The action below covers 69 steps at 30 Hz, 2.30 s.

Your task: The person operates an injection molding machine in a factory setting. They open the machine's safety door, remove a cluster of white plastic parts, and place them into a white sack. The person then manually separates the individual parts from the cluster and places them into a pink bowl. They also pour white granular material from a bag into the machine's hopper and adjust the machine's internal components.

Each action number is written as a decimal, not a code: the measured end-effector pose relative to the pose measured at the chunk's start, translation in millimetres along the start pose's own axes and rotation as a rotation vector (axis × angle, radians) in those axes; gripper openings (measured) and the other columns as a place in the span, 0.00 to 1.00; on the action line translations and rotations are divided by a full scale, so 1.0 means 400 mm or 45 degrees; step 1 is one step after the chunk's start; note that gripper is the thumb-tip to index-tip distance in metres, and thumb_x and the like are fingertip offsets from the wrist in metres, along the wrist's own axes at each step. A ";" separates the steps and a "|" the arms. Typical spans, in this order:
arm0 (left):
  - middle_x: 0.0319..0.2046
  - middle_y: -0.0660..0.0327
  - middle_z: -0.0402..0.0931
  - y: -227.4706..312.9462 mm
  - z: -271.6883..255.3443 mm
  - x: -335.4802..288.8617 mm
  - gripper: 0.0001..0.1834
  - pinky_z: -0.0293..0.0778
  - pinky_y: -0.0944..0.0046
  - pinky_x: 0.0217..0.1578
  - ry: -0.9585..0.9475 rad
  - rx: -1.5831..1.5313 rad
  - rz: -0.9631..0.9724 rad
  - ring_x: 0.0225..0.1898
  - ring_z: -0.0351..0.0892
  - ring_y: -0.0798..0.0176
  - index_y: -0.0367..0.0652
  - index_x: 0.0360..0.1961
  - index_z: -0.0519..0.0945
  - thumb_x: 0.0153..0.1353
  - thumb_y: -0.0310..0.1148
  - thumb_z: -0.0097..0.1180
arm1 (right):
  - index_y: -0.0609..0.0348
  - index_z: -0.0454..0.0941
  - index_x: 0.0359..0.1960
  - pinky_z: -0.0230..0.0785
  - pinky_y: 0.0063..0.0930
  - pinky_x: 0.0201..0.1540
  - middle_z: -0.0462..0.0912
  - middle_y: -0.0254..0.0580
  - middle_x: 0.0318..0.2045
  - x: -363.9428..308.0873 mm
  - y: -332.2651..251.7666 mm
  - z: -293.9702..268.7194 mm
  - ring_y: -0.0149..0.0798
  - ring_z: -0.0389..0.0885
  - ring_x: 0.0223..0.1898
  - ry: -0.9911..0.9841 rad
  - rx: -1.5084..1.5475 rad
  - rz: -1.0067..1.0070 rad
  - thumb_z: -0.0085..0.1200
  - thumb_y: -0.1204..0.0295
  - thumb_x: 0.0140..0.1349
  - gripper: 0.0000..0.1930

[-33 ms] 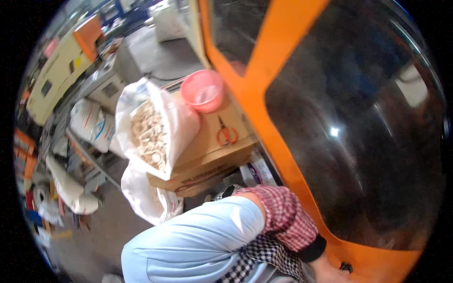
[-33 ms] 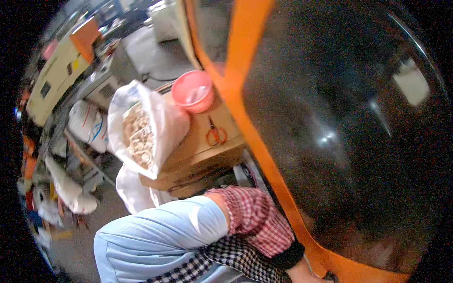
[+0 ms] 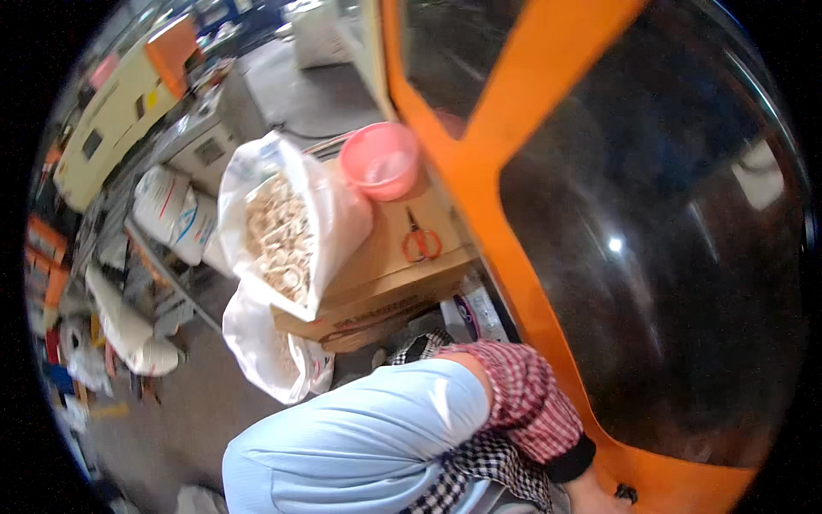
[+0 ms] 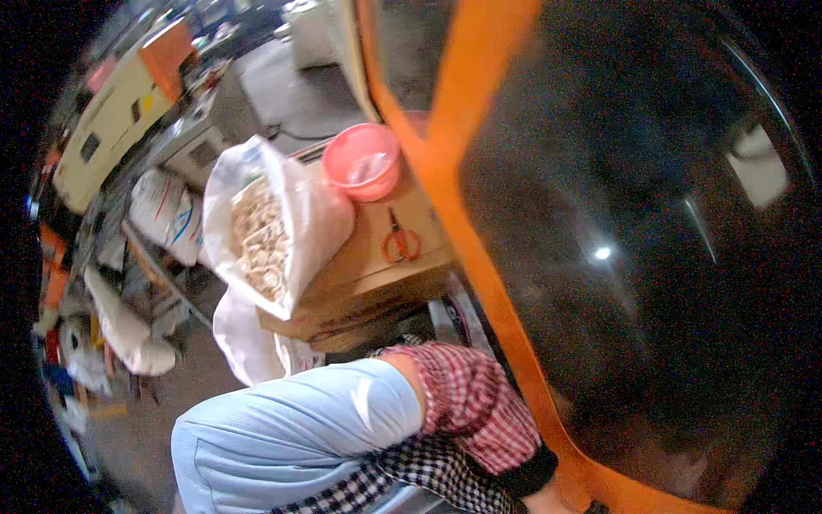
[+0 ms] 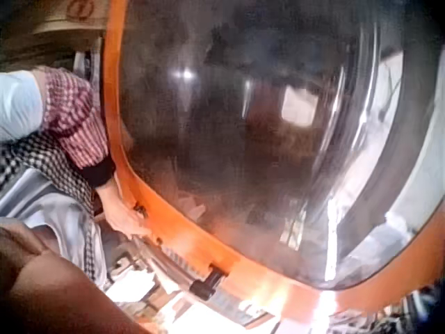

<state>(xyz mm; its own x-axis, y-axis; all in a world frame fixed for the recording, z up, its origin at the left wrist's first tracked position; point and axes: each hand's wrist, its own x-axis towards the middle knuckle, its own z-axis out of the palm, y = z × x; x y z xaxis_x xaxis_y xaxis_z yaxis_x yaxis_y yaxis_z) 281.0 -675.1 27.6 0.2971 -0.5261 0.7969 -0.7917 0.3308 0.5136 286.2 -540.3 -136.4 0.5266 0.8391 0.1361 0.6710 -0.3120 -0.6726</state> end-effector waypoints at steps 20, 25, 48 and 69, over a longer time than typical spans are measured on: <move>0.35 0.57 0.71 1.139 -0.373 -1.021 0.10 0.70 0.61 0.43 0.261 2.038 -2.372 0.43 0.71 0.55 0.40 0.32 0.78 0.46 0.26 0.53 | 0.65 0.76 0.24 0.68 0.29 0.23 0.79 0.48 0.21 0.273 -0.540 0.258 0.44 0.78 0.21 -0.211 0.404 -0.725 0.56 0.77 0.53 0.05; 0.32 0.58 0.71 1.050 -0.355 -1.054 0.06 0.69 0.61 0.43 -0.086 2.058 -2.416 0.42 0.71 0.58 0.41 0.26 0.78 0.45 0.28 0.52 | 0.63 0.76 0.24 0.69 0.30 0.24 0.79 0.46 0.22 0.326 -0.663 0.339 0.44 0.79 0.22 -0.246 0.435 -0.916 0.57 0.76 0.52 0.04; 0.21 0.63 0.76 1.094 -0.390 -1.006 0.16 0.64 0.75 0.17 2.713 0.715 -1.052 0.16 0.70 0.74 0.34 0.28 0.77 0.63 0.39 0.50 | 0.66 0.72 0.47 0.73 0.31 0.32 0.76 0.47 0.37 0.451 -0.821 0.474 0.44 0.76 0.36 -0.073 0.200 -1.586 0.52 0.79 0.45 0.23; 0.15 0.72 0.65 1.112 -0.382 -1.067 0.14 0.54 0.79 0.14 2.586 0.926 -1.047 0.13 0.59 0.80 0.40 0.27 0.73 0.65 0.37 0.45 | 0.56 0.75 0.44 0.72 0.31 0.38 0.73 0.43 0.40 0.532 -0.874 0.493 0.44 0.76 0.40 -0.209 0.251 -1.724 0.48 0.77 0.52 0.15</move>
<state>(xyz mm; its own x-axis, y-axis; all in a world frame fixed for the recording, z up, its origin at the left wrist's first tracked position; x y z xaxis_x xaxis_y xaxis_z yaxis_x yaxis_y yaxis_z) -116.4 -183.6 -35.6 0.1389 0.9897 -0.0342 -0.1208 0.0512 0.9914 60.8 -164.8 -15.8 -0.5483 0.4815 0.6838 0.5141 0.8389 -0.1785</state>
